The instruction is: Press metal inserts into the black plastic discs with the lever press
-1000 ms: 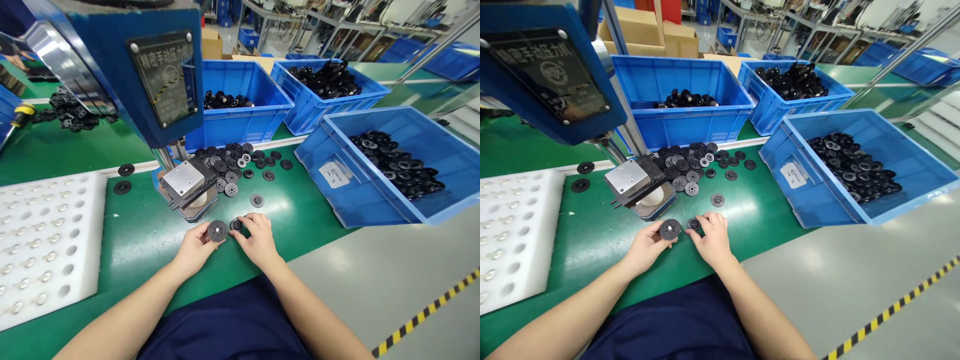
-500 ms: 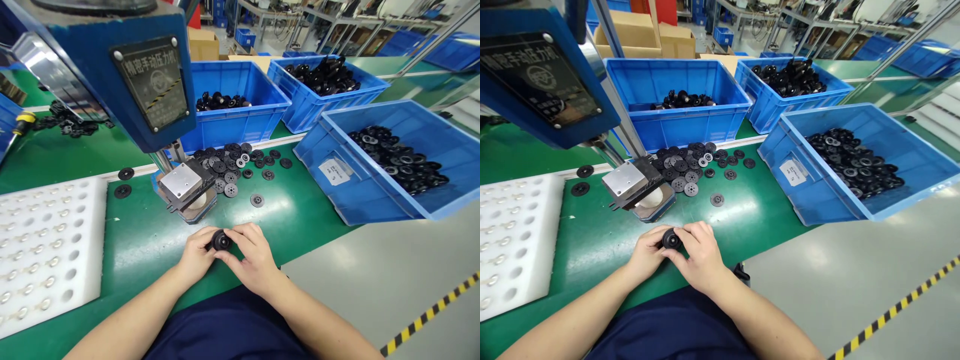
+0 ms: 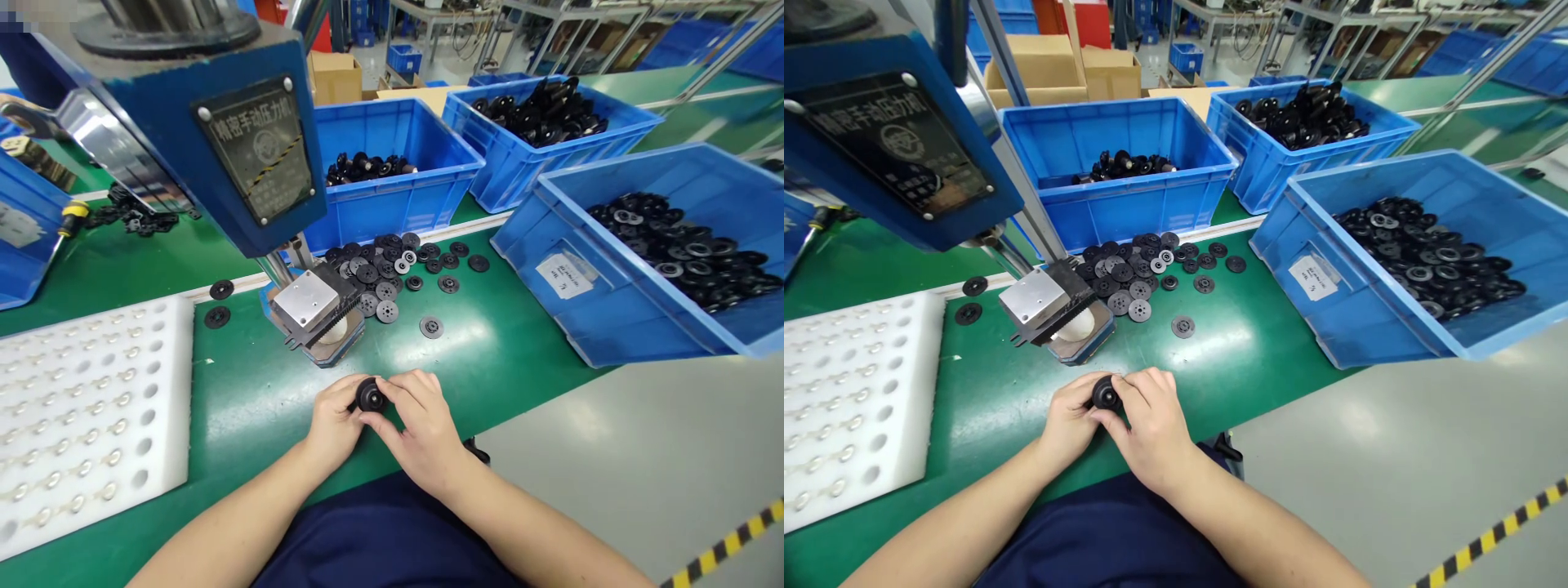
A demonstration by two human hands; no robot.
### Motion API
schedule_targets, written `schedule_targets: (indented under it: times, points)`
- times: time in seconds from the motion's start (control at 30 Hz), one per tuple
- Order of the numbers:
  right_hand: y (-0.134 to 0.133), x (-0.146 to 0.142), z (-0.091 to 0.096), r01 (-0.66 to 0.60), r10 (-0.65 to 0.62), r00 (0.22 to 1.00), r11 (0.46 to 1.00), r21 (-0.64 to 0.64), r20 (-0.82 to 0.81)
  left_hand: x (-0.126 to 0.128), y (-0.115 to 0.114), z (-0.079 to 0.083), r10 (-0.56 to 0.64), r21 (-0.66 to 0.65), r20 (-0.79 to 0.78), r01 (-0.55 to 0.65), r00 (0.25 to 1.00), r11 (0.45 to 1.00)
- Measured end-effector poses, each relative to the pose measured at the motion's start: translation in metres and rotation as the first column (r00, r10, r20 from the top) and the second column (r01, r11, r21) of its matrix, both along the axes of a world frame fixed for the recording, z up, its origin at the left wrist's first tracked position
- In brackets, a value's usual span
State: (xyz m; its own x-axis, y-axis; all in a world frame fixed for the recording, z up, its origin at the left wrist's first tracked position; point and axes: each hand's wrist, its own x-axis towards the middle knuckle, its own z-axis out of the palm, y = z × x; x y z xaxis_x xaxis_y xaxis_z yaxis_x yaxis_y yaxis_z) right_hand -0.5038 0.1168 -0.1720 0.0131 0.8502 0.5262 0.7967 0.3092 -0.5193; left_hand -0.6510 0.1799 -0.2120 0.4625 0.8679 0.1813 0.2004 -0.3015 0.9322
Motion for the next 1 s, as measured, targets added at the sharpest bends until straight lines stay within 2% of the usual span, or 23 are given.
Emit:
schedule_targets:
  times: [0.27,0.47,0.63,0.8,0.87,1.0]
  points:
    - [0.002,0.0,-0.013,0.024,-0.024,1.0,1.0,-0.012,0.014,0.003,-0.001,-0.008,0.022,-0.008,0.001,-0.022,1.0,1.0]
    - [0.005,0.004,-0.013,0.044,-0.044,0.999,0.999,-0.009,-0.008,0.004,0.0,-0.007,0.007,-0.047,-0.013,-0.007,1.0,0.999]
    - [0.002,0.009,-0.007,0.081,-0.083,0.994,0.996,-0.031,-0.066,0.007,-0.004,-0.002,-0.013,-0.069,-0.065,0.008,0.998,0.998]
    - [0.004,0.022,-0.003,0.042,-0.05,0.983,0.998,-0.052,-0.177,0.009,-0.005,0.008,0.008,-0.086,-0.064,-0.014,0.998,0.996]
    - [0.007,0.031,-0.008,0.074,-0.087,0.971,0.995,-0.065,-0.224,0.01,-0.003,0.011,0.029,-0.104,-0.052,-0.034,0.998,0.994]
    - [0.015,0.046,-0.027,0.241,-0.26,0.937,0.965,-0.107,-0.234,0.013,-0.001,0.021,0.071,-0.103,-0.054,-0.076,0.996,0.992]
